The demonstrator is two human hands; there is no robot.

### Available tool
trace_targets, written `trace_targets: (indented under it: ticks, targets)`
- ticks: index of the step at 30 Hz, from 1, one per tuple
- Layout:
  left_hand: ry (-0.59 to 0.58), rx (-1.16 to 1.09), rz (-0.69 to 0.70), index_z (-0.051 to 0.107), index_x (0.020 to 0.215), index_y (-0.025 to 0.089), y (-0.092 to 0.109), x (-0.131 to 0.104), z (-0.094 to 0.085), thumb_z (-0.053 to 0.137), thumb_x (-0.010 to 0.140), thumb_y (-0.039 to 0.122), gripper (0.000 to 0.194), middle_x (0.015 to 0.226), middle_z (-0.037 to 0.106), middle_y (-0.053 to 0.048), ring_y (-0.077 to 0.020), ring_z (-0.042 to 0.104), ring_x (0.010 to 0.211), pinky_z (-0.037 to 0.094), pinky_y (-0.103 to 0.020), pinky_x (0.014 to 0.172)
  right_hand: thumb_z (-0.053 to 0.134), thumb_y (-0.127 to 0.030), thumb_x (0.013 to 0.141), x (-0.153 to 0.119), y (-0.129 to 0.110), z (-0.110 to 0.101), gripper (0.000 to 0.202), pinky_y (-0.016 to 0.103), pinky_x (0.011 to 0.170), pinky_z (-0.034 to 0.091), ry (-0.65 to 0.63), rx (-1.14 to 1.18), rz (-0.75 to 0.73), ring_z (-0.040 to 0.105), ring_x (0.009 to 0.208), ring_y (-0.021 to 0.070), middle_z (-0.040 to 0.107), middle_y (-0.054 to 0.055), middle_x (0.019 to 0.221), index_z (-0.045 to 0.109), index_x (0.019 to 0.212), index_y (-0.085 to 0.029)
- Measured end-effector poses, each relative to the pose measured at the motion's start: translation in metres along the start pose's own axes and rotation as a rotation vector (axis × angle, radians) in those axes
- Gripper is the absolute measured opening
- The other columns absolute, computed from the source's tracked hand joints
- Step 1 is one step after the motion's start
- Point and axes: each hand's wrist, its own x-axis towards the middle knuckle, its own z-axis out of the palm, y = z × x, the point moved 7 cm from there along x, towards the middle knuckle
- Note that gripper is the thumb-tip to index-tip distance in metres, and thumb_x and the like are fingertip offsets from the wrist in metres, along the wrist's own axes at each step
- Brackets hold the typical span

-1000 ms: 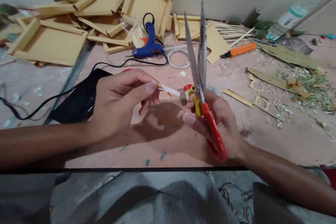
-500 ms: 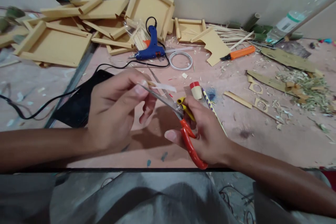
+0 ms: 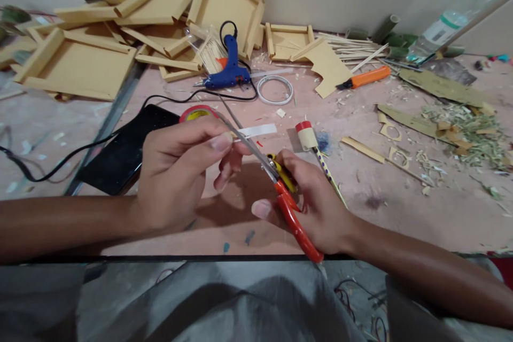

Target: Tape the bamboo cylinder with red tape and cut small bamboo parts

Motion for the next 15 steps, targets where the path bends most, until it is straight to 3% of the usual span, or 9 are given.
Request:
trace_targets:
  ticks: [8, 15]
  targets:
    - [-0.056, 0.059, 0.078, 0.074, 0.081, 0.018, 0.01, 0.003, 0.007, 0.073, 0.106, 0.036, 0.031, 0.074, 0.074, 0.0, -0.0067, 0.058, 0.051, 0.043, -0.021, 0.044, 0.086, -0.053, 0.092, 0.002, -0.002, 0.001, 0.037, 0.034, 0.068, 0.047, -0.02, 0.078, -0.015, 0.056, 0.079, 0.0182, 0.058, 0.0, 0.092, 0.06, 0.096, -0.026]
    - [-0.068, 0.103, 0.094, 0.075, 0.082, 0.017, 0.012, 0.001, 0.007, 0.069, 0.106, 0.025, 0.026, 0.074, 0.076, 0.002, -0.0048, 0.058, 0.048, 0.046, -0.019, 0.046, 0.083, -0.052, 0.094, 0.001, -0.002, 0.002, 0.034, 0.033, 0.067, 0.044, -0.023, 0.053, -0.034, 0.051, 0.076, 0.0167, 0.055, -0.001, 0.09, 0.061, 0.098, -0.026]
